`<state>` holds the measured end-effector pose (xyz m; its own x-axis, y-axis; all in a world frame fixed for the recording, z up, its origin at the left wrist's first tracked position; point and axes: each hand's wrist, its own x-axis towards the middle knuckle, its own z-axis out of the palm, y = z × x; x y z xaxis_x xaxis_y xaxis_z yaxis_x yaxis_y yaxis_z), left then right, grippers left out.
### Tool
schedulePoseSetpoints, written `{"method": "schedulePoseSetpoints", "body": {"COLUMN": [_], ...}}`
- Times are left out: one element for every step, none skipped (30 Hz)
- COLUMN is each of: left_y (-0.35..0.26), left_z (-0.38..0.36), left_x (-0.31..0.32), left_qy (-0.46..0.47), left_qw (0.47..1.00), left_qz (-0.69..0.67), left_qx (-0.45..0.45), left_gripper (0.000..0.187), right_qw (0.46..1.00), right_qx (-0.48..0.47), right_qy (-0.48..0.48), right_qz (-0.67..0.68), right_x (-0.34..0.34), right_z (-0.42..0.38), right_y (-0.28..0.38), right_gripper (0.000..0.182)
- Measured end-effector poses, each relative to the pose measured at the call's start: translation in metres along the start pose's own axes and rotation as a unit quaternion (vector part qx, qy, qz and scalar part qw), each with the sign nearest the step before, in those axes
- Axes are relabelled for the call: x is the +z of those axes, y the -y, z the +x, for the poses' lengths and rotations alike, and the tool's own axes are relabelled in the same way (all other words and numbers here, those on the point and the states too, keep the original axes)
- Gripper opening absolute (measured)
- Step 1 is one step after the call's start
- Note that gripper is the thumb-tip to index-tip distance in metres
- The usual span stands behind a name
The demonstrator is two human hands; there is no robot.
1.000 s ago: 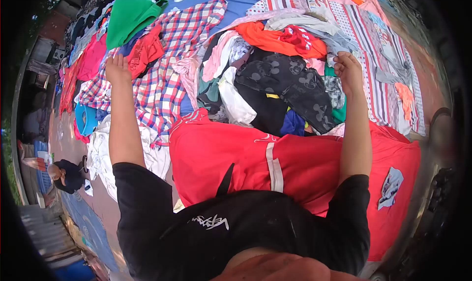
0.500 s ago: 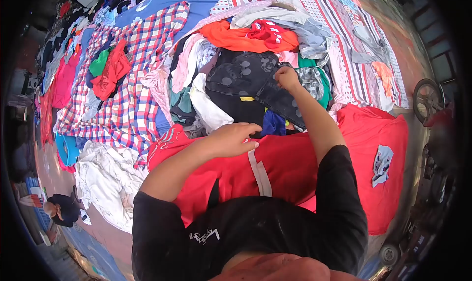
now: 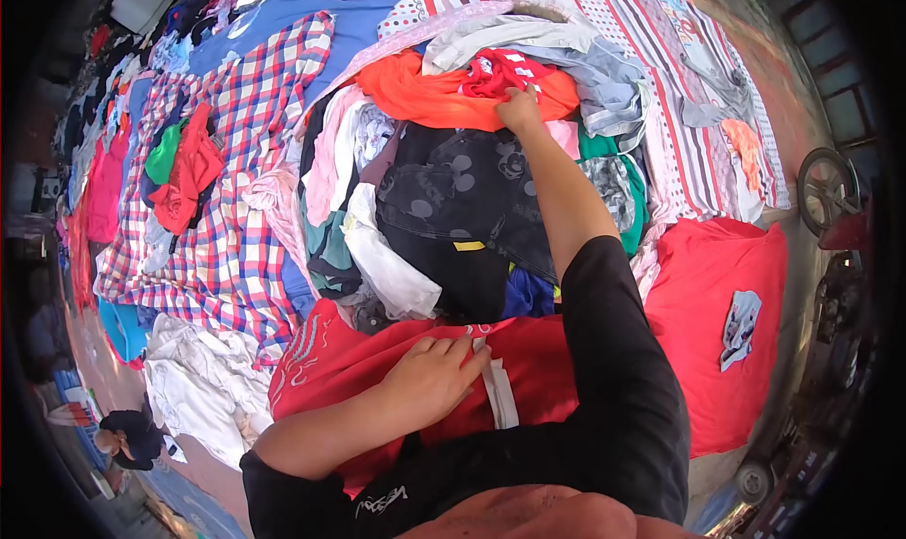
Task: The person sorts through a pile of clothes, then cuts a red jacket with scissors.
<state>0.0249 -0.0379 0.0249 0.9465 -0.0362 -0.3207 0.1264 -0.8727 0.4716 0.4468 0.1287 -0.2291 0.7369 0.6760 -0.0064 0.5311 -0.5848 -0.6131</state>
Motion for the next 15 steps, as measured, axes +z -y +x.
{"method": "schedulePoseSetpoints", "body": {"left_y": [0.002, 0.004, 0.004, 0.003, 0.005, 0.006, 0.006, 0.008, 0.01, 0.012, 0.014, 0.019, 0.02, 0.019, 0.015], "left_z": [0.001, 0.002, 0.002, 0.003, 0.005, 0.006, 0.008, 0.011, 0.013, 0.016, 0.021, 0.024, 0.029, 0.033, 0.035], "left_x": [-0.001, -0.001, -0.001, -0.003, -0.006, -0.008, -0.008, -0.008, -0.008, -0.008, -0.008, -0.005, -0.004, -0.004, -0.001], "left_qy": [-0.006, -0.011, -0.017, -0.014, -0.013, -0.013, -0.026, -0.038, -0.048, -0.065, -0.081, -0.105, -0.126, -0.142, -0.156], "left_qw": [1.0, 1.0, 1.0, 1.0, 1.0, 1.0, 0.999, 0.997, 0.996, 0.992, 0.987, 0.984, 0.98, 0.978, 0.975], "left_qz": [0.002, 0.002, 0.001, -0.003, -0.003, -0.005, 0.0, 0.005, 0.011, 0.022, 0.033, 0.034, 0.025, 0.017, 0.007], "left_qx": [-0.005, -0.01, -0.013, -0.016, -0.02, -0.024, -0.042, -0.06, -0.078, -0.109, -0.138, -0.143, -0.15, -0.154, -0.157], "left_gripper": [0.059, 0.059, 0.059, 0.059, 0.06, 0.06, 0.061, 0.062, 0.063, 0.064, 0.065, 0.068, 0.071, 0.073, 0.075], "right_qw": [0.999, 0.998, 0.998, 0.998, 0.997, 0.992, 0.985, 0.975, 0.961, 0.947, 0.931, 0.918, 0.903, 0.89, 0.874], "right_qx": [0.005, 0.011, -0.01, -0.034, -0.061, -0.098, -0.134, -0.147, -0.158, -0.169, -0.179, -0.185, -0.19, -0.183, -0.174], "right_qy": [0.034, 0.068, 0.059, 0.046, 0.031, 0.062, 0.096, 0.155, 0.213, 0.259, 0.303, 0.331, 0.357, 0.378, 0.4], "right_qz": [-0.002, -0.006, 0.007, 0.019, 0.03, 0.042, 0.054, 0.065, 0.076, 0.086, 0.095, 0.119, 0.143, 0.178, 0.213], "right_x": [0.01, 0.015, 0.008, -0.005, -0.022, -0.037, -0.053, -0.078, -0.106, -0.128, -0.15, -0.176, -0.203, -0.228, -0.251], "right_z": [0.016, 0.021, 0.009, -0.013, -0.037, -0.063, -0.095, -0.133, -0.172, -0.207, -0.24, -0.27, -0.297, -0.32, -0.344], "right_y": [-0.017, -0.026, -0.022, -0.015, -0.003, 0.006, 0.014, 0.028, 0.042, 0.049, 0.054, 0.064, 0.074, 0.086, 0.095], "right_gripper": [0.051, 0.051, 0.048, 0.045, 0.043, 0.041, 0.039, 0.038, 0.036, 0.037, 0.039, 0.036, 0.033, 0.03, 0.027]}}
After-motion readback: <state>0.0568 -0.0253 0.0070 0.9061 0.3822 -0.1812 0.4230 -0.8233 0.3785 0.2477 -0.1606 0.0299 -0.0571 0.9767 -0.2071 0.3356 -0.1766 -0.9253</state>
